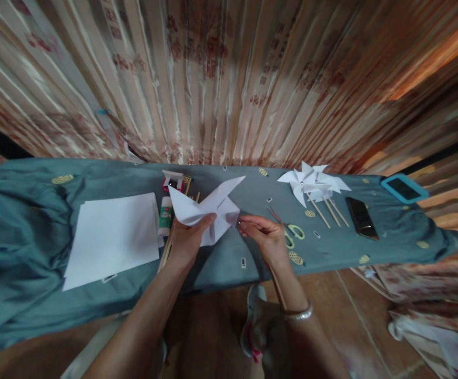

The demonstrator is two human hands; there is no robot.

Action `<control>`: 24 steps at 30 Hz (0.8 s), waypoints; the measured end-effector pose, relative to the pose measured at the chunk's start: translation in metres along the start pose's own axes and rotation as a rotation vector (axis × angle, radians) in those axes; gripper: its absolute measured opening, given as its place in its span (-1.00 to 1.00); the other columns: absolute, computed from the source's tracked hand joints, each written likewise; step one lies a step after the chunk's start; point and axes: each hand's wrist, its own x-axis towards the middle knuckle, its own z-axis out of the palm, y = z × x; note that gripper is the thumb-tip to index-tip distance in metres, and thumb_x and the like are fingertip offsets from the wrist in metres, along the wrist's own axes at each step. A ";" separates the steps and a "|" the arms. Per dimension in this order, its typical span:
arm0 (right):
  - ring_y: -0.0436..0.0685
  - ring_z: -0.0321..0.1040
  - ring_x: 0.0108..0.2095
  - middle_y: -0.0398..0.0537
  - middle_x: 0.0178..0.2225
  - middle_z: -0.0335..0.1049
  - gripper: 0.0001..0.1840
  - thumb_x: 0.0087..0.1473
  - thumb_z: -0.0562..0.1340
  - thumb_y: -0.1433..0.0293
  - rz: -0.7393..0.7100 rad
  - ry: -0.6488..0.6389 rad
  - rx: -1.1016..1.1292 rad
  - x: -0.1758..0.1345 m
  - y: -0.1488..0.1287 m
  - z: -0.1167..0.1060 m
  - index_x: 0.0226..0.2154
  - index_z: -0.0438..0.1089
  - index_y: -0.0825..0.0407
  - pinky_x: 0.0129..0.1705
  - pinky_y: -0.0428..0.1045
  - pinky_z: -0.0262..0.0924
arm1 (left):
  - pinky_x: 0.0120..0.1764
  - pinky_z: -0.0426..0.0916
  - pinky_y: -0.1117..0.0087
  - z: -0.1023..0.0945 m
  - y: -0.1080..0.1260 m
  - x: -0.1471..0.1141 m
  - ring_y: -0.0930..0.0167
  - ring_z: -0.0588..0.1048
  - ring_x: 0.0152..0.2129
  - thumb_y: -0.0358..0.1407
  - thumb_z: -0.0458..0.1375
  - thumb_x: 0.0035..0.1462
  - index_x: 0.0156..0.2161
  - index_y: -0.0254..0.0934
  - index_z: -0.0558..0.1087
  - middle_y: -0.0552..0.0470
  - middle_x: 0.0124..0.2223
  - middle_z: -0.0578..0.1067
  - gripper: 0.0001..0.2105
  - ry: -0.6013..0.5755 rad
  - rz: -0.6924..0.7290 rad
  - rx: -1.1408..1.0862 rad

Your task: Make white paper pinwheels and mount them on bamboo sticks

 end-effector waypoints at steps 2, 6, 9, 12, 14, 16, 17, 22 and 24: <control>0.02 0.39 -0.53 -0.16 -0.55 0.52 -0.80 -0.33 0.46 0.28 0.004 -0.013 0.038 -0.003 -0.002 0.003 -0.51 0.57 -0.05 -0.44 -0.05 0.32 | -0.29 0.42 0.34 0.006 -0.003 -0.004 0.34 0.54 -0.43 -0.31 0.42 -0.38 -0.40 -0.35 0.51 0.04 -0.42 0.58 -0.67 -0.026 0.008 0.016; 0.02 0.38 -0.49 -0.19 -0.52 0.51 -0.84 -0.30 0.44 0.30 -0.029 -0.052 0.042 -0.007 -0.004 0.005 -0.54 0.53 -0.04 -0.37 -0.04 0.32 | -0.35 0.40 0.38 0.016 -0.009 -0.009 0.38 0.51 -0.51 -0.30 0.40 -0.37 -0.43 -0.34 0.49 0.07 -0.48 0.56 -0.70 -0.033 0.028 0.079; 0.02 0.38 -0.46 -0.18 -0.50 0.51 -0.91 -0.21 0.40 0.33 -0.115 -0.052 -0.021 -0.009 -0.005 0.001 -0.52 0.52 -0.05 -0.33 -0.04 0.31 | -0.37 0.39 0.39 0.022 -0.014 -0.009 0.38 0.51 -0.52 -0.30 0.40 -0.37 -0.43 -0.34 0.49 0.06 -0.47 0.56 -0.71 -0.036 0.048 0.102; 0.06 0.40 -0.40 -0.15 -0.45 0.51 -0.96 -0.10 0.34 0.36 -0.202 -0.020 -0.132 -0.012 -0.007 -0.006 -0.47 0.53 -0.05 -0.26 0.00 0.31 | -0.36 0.40 0.39 0.025 -0.018 -0.008 0.39 0.51 -0.50 -0.33 0.40 -0.39 -0.42 -0.32 0.50 0.07 -0.45 0.57 -0.70 -0.033 0.071 0.085; 0.12 0.42 -0.24 -0.10 -0.31 0.53 -0.95 -0.07 0.33 0.38 -0.272 0.005 -0.222 -0.012 -0.007 -0.010 -0.44 0.53 -0.06 -0.11 0.06 0.29 | -0.36 0.41 0.39 0.026 -0.020 -0.009 0.39 0.51 -0.49 -0.34 0.40 -0.37 -0.41 -0.32 0.51 0.08 -0.44 0.57 -0.71 -0.049 0.075 0.090; 0.18 0.34 -0.01 -0.08 -0.07 0.45 -0.94 -0.07 0.33 0.41 -0.334 0.016 -0.305 -0.012 -0.006 -0.013 -0.45 0.54 -0.08 0.08 0.13 0.17 | -0.36 0.41 0.39 0.026 -0.020 -0.011 0.39 0.51 -0.49 -0.32 0.39 -0.34 -0.42 -0.33 0.52 0.06 -0.43 0.58 -0.74 -0.092 0.062 0.103; 0.20 0.26 0.09 -0.09 0.04 0.37 -0.94 -0.07 0.34 0.41 -0.351 0.013 -0.332 -0.011 -0.005 -0.014 -0.46 0.54 -0.08 0.17 0.16 0.07 | -0.35 0.41 0.39 0.026 -0.020 -0.012 0.39 0.51 -0.48 -0.32 0.38 -0.32 -0.42 -0.33 0.53 0.06 -0.43 0.58 -0.75 -0.117 0.051 0.108; 0.20 -0.01 0.27 -0.14 0.18 0.20 -0.97 -0.06 0.35 0.39 -0.314 -0.053 -0.280 -0.005 0.003 -0.018 -0.46 0.54 -0.09 0.28 0.16 -0.13 | -0.33 0.42 0.37 0.028 -0.019 -0.018 0.37 0.52 -0.48 -0.32 0.38 -0.32 -0.43 -0.34 0.55 0.05 -0.43 0.59 -0.76 -0.187 -0.007 0.095; 0.20 -0.02 0.27 -0.12 0.13 0.27 -0.98 -0.07 0.36 0.35 -0.288 -0.077 -0.228 -0.003 0.005 -0.019 -0.46 0.54 -0.09 0.27 0.15 -0.11 | -0.32 0.43 0.36 0.029 -0.018 -0.020 0.36 0.53 -0.47 -0.32 0.39 -0.34 -0.42 -0.34 0.56 0.04 -0.43 0.59 -0.74 -0.193 -0.020 0.082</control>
